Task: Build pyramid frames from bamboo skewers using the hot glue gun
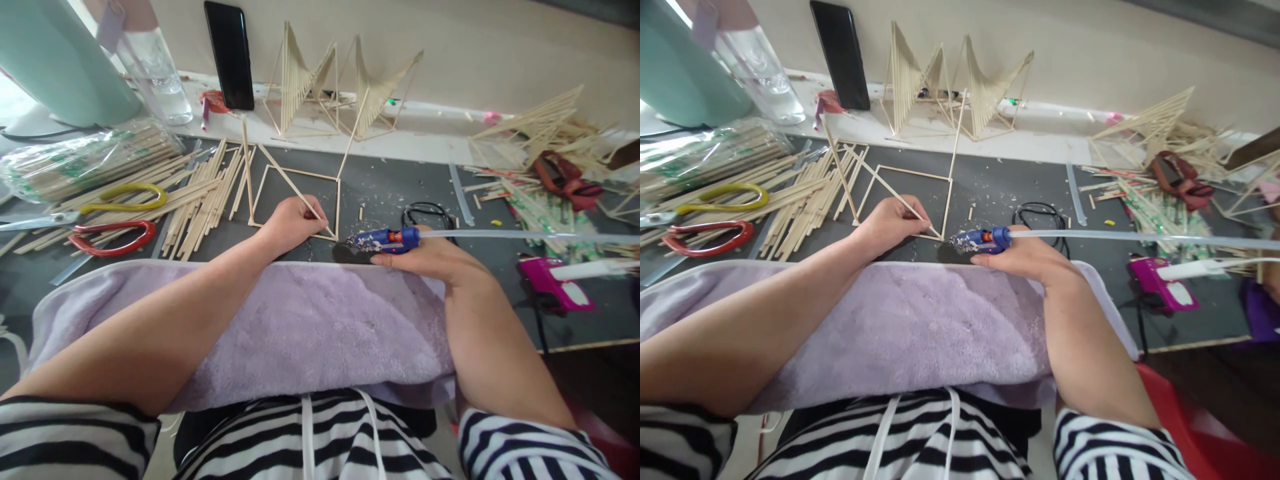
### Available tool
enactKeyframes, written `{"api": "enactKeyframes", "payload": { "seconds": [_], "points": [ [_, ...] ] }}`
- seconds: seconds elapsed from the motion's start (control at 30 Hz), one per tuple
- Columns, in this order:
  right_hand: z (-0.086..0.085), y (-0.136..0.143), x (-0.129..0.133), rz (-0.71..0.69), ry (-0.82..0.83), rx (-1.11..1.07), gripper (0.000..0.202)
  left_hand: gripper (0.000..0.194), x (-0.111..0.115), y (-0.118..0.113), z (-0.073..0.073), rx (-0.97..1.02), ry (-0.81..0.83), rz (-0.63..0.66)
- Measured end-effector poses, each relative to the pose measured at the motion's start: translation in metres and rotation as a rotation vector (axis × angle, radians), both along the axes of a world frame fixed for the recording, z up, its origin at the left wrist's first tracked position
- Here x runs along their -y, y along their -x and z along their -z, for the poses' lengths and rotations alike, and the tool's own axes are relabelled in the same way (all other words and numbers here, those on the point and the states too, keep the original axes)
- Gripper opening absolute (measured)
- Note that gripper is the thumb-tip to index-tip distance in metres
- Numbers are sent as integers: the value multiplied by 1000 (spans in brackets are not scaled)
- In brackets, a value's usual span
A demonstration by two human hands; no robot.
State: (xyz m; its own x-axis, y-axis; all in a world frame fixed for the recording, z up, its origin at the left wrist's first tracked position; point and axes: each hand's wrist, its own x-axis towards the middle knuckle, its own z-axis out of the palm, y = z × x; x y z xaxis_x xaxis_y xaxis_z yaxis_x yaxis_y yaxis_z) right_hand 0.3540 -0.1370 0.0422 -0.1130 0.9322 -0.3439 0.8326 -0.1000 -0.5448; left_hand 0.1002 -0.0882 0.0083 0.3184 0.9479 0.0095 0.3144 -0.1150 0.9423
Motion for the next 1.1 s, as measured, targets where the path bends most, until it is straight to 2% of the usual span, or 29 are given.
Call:
{"api": "enactKeyframes", "payload": {
  "seconds": [0.27, 0.4, 0.5, 0.6, 0.7, 0.83, 1.1],
  "points": [
    [4, 3, -1, 62, -85, -145, 25, 8, 0, 0, 0, -11, -11, -2],
    [10, 1, -3, 206, -125, -246, 27, 9, 1, 0, -1, 2, 1, -2],
    [14, 11, -4, 344, -81, -471, 27, 9, 1, 0, -2, 17, 11, 1],
    [15, 28, -4, 379, 5, -719, 20, 9, 1, -1, -2, 31, 13, 2],
    [16, 41, -3, 409, 93, -875, 15, 9, 0, -1, -1, 17, 1, 6],
    [17, 48, -2, 444, 191, -979, 13, 9, -2, 0, 2, 0, -26, 8],
    [19, 46, -2, 431, 261, -1085, 7, 11, -2, 0, 3, 6, -28, 9]
  ]
}}
